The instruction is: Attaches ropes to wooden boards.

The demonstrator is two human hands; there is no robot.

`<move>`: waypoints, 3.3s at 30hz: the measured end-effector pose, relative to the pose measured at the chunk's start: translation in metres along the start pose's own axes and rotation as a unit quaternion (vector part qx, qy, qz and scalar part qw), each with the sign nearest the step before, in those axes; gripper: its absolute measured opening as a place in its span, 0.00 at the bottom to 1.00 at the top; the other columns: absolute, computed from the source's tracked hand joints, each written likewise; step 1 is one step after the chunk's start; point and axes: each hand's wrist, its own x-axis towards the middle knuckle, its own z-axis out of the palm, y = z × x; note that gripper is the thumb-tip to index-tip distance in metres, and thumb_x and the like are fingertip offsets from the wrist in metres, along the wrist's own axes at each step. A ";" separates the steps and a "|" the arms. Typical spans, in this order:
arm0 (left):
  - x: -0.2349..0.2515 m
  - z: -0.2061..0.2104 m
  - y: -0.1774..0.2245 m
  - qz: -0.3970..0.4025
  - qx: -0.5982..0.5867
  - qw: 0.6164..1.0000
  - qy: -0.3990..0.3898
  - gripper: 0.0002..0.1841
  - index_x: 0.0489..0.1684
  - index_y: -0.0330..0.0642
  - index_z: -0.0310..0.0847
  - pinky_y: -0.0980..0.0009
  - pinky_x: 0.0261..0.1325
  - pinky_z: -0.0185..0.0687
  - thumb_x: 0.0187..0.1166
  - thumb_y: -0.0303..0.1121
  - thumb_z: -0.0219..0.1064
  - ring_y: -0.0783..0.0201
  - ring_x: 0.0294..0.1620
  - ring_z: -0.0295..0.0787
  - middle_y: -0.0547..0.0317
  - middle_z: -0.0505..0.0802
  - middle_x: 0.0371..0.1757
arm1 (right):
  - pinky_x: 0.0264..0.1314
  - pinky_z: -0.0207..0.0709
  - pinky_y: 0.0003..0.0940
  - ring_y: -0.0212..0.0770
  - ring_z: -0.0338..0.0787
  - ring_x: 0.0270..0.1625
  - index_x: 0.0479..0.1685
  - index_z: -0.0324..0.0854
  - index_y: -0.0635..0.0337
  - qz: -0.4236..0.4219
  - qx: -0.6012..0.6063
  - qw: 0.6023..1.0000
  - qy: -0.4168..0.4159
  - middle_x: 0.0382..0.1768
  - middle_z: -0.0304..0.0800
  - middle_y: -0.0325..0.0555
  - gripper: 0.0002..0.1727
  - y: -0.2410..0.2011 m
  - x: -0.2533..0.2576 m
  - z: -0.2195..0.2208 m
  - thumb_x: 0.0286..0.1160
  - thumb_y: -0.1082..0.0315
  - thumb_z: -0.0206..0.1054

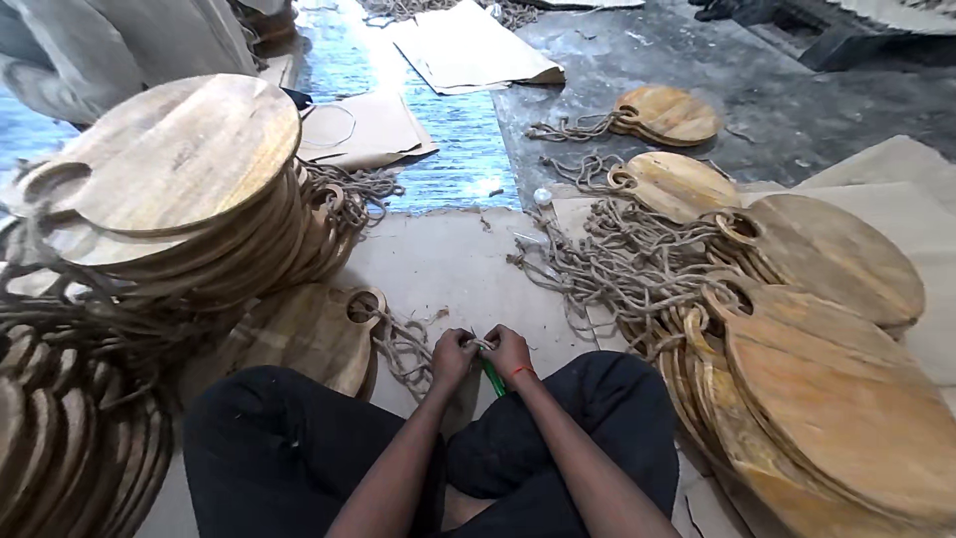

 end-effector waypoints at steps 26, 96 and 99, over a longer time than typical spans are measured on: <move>0.002 -0.003 0.009 0.007 0.016 1.000 0.014 0.12 0.52 0.38 0.92 0.53 0.66 0.81 0.83 0.37 0.69 0.51 0.56 0.89 0.45 0.91 0.55 | 0.63 0.81 0.51 0.49 0.92 0.52 0.54 0.93 0.56 -0.073 0.016 0.995 -0.059 0.48 0.95 0.52 0.10 0.010 0.023 -0.017 0.81 0.68 0.69; -0.021 -0.086 0.001 0.102 0.171 0.965 -0.172 0.18 0.63 0.47 0.88 0.50 0.61 0.84 0.78 0.40 0.75 0.55 0.48 0.91 0.50 0.94 0.49 | 0.68 0.78 0.57 0.56 0.89 0.61 0.60 0.85 0.61 -0.143 -0.033 0.975 -0.165 0.58 0.90 0.57 0.15 -0.017 -0.020 0.008 0.84 0.62 0.67; -0.010 -0.066 0.012 0.109 0.100 0.984 -0.103 0.17 0.58 0.42 0.87 0.50 0.54 0.84 0.80 0.43 0.74 0.55 0.42 0.89 0.49 0.93 0.44 | 0.57 0.83 0.57 0.53 0.93 0.48 0.60 0.86 0.59 -0.140 0.033 0.983 -0.113 0.46 0.94 0.54 0.13 -0.006 -0.011 -0.019 0.85 0.63 0.67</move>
